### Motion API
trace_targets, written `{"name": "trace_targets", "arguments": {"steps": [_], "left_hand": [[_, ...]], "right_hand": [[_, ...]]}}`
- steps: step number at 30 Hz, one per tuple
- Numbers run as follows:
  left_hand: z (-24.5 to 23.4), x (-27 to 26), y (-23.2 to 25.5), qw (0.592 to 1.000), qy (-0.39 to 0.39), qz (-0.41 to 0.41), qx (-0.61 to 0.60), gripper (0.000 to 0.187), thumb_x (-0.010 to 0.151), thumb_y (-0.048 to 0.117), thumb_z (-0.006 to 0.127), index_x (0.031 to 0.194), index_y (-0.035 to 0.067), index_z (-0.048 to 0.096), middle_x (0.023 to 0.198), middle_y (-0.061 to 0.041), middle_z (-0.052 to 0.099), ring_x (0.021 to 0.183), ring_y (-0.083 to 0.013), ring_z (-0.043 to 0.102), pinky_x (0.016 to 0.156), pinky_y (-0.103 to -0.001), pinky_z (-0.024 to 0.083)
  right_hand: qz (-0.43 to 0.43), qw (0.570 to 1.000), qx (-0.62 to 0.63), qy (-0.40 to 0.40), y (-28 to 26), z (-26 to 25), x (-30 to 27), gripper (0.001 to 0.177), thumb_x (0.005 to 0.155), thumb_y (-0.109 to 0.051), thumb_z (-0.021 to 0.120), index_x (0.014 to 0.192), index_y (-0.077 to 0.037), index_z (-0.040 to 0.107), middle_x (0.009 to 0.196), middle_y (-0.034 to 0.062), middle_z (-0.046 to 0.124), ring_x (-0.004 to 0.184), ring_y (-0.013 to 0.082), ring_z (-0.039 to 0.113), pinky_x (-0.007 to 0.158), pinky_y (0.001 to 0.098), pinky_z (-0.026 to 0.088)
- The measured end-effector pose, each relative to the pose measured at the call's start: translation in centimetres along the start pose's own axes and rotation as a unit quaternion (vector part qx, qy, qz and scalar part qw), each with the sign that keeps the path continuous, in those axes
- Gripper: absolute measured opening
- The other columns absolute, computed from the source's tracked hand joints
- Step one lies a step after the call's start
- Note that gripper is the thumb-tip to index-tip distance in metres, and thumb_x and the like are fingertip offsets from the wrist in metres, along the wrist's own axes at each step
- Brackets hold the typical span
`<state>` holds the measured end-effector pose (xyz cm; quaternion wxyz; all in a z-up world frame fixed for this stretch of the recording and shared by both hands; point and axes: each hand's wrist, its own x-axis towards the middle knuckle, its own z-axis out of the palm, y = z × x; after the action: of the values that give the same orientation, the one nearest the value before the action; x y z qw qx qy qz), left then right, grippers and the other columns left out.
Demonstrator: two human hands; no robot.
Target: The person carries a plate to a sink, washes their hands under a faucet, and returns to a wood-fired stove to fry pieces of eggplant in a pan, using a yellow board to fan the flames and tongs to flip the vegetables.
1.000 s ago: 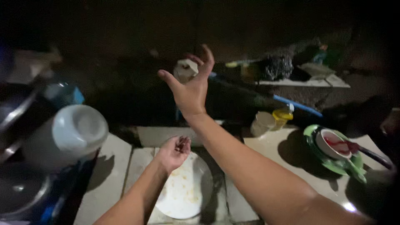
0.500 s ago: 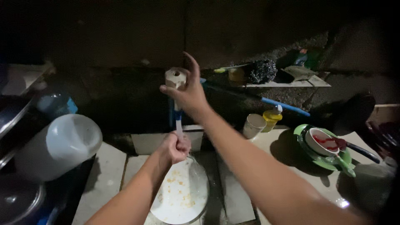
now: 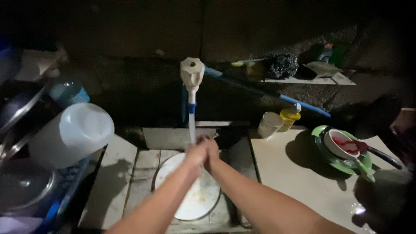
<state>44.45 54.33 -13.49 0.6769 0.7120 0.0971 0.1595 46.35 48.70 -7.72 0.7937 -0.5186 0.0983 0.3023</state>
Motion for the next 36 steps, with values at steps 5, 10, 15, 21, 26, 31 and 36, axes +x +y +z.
{"name": "trace_targets", "arguments": {"steps": [5, 10, 15, 21, 26, 31, 36], "left_hand": [[-1.7, 6.1, 0.8, 0.951, 0.022, -0.245, -0.188, 0.037, 0.104, 0.03, 0.061, 0.119, -0.004, 0.066, 0.085, -0.014, 0.065, 0.076, -0.0275, 0.063, 0.06, -0.041, 0.051], [-2.6, 4.2, 7.3, 0.961, 0.05, -0.218, -0.161, 0.037, 0.104, 0.035, 0.058, 0.105, -0.001, 0.07, 0.083, -0.012, 0.068, 0.075, -0.025, 0.064, 0.062, -0.037, 0.051], [-0.5, 0.7, 10.1, 0.973, 0.133, -0.178, -0.054, 0.03, 0.098, 0.022, 0.052, 0.124, 0.009, 0.056, 0.094, -0.012, 0.068, 0.087, -0.0259, 0.067, 0.076, -0.043, 0.054], [4.4, -5.5, 7.6, 0.886, 0.195, 0.14, 0.397, 0.078, 0.072, 0.036, 0.078, 0.128, -0.009, 0.047, 0.126, -0.036, 0.058, 0.127, -0.0539, 0.048, 0.107, -0.07, 0.031], [6.3, -4.2, 5.3, 0.846, 0.272, 0.172, 0.426, 0.109, 0.062, 0.056, 0.081, 0.138, -0.015, 0.049, 0.134, -0.041, 0.055, 0.13, -0.0561, 0.041, 0.111, -0.063, 0.028], [4.0, -1.2, 1.6, 0.865, 0.243, 0.114, 0.424, 0.092, 0.068, 0.05, 0.075, 0.134, -0.009, 0.053, 0.128, -0.035, 0.06, 0.123, -0.0505, 0.048, 0.106, -0.059, 0.035], [-0.6, 1.8, -1.8, 0.883, 0.195, 0.028, 0.426, 0.075, 0.073, 0.044, 0.07, 0.131, -0.003, 0.058, 0.123, -0.029, 0.065, 0.116, -0.0449, 0.055, 0.101, -0.054, 0.041]], "right_hand": [[0.018, 0.999, 0.043, -0.009, 2.3, 4.1, -3.9, 0.051, 0.107, -0.052, 0.035, 0.117, -0.012, 0.065, 0.103, 0.0107, 0.069, 0.095, 0.0259, 0.065, 0.085, 0.0434, 0.055], [0.048, 0.973, 0.206, -0.091, 1.8, 3.1, -1.7, 0.029, 0.112, -0.04, 0.054, 0.121, -0.012, 0.059, 0.109, 0.0087, 0.067, 0.099, 0.0266, 0.065, 0.091, 0.0468, 0.056], [0.057, 0.984, 0.131, -0.103, 0.5, 1.0, 2.1, 0.032, 0.11, -0.04, 0.053, 0.122, -0.011, 0.06, 0.109, 0.0099, 0.068, 0.099, 0.0271, 0.065, 0.089, 0.0467, 0.056], [0.104, 0.987, 0.028, -0.122, 2.1, -4.1, 3.7, 0.037, 0.108, -0.04, 0.051, 0.124, -0.009, 0.062, 0.11, 0.0114, 0.069, 0.1, 0.0277, 0.066, 0.087, 0.0465, 0.055], [0.093, 0.992, 0.006, -0.083, 0.7, -3.8, 3.9, 0.04, 0.106, -0.04, 0.049, 0.125, -0.007, 0.063, 0.11, 0.0127, 0.069, 0.101, 0.0281, 0.066, 0.085, 0.0464, 0.055], [0.017, 0.999, -0.025, 0.034, 0.7, 3.7, -0.4, 0.044, 0.104, -0.04, 0.048, 0.127, -0.005, 0.064, 0.11, 0.0139, 0.07, 0.101, 0.0286, 0.066, 0.083, 0.0462, 0.054], [0.123, 0.967, 0.168, 0.149, 0.6, 7.4, -5.9, 0.05, 0.101, -0.042, 0.045, 0.129, -0.005, 0.063, 0.109, 0.0163, 0.069, 0.098, 0.032, 0.067, 0.081, 0.0485, 0.055]]}}
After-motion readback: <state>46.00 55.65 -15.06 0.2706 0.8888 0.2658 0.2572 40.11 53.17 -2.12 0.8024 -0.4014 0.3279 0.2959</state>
